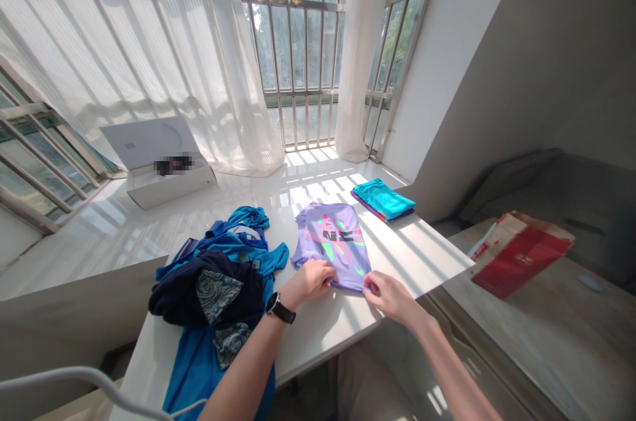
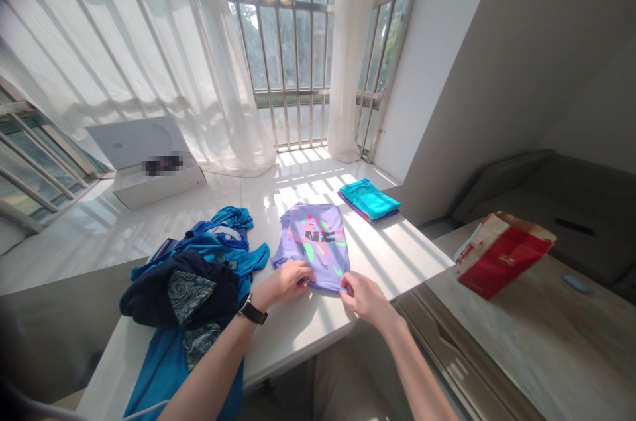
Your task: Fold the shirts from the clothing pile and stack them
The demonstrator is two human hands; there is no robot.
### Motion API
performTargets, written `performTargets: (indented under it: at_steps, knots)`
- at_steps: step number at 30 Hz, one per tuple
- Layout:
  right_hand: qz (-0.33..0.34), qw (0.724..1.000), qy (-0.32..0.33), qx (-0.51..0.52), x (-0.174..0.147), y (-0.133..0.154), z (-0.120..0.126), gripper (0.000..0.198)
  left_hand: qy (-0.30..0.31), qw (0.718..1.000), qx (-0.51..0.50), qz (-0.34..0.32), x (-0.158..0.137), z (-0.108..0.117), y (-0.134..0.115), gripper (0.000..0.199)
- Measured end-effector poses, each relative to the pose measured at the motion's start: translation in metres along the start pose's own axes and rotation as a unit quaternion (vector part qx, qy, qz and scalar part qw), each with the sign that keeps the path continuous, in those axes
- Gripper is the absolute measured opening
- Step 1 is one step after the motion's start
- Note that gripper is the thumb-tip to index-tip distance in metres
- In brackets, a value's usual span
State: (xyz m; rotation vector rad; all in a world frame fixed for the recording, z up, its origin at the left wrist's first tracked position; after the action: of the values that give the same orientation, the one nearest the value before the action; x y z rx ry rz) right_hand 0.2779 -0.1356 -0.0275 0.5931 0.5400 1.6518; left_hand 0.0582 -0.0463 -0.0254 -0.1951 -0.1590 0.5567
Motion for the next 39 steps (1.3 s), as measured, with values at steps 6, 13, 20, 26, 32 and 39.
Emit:
performTargets:
  at_steps: [6, 13, 20, 26, 32, 39]
  knots:
    - [0.009, 0.998, 0.035, -0.044, -0.009, 0.069, -0.053, 0.005, -0.008, 0.998, -0.027, 0.057, -0.012, 0.013, 0.035, 0.024]
    - [0.116, 0.983, 0.121, 0.069, -0.013, 0.117, -0.085, 0.031, -0.007, 0.964, 0.069, 0.256, -0.025, 0.029, 0.054, 0.026]
    - [0.044, 0.979, -0.182, -0.080, 0.009, -0.009, 0.017, 0.017, -0.057, 0.943, 0.153, 0.291, -0.020, 0.030, 0.038, 0.022]
    - [0.008, 0.976, -0.184, -0.118, -0.023, -0.055, 0.028, 0.024, -0.040, 0.994, 0.073, 0.068, -0.016, 0.009, -0.010, 0.050]
    - [-0.130, 0.984, -0.095, -0.077, -0.050, -0.021, 0.005, 0.025, -0.100, 0.967, 0.182, 0.150, -0.018, 0.007, 0.014, 0.038]
    - [-0.063, 0.991, 0.069, 0.101, -0.032, 0.088, -0.047, 0.049, -0.169, 0.970, 0.101, 0.143, -0.011, 0.008, 0.023, 0.033]
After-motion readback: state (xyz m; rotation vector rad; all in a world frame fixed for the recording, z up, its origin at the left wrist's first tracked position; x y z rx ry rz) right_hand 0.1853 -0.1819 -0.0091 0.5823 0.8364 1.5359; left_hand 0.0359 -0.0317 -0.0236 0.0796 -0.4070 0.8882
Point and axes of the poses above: each hand's wrist, its own x-axis towards the middle knuckle, its own z-axis out of the back of the hand, y = z × x, the point moved 3 cm from there along x, towards the middle knuckle, and after that the axes turned 10 degrees about x, right-handed, at the moved point
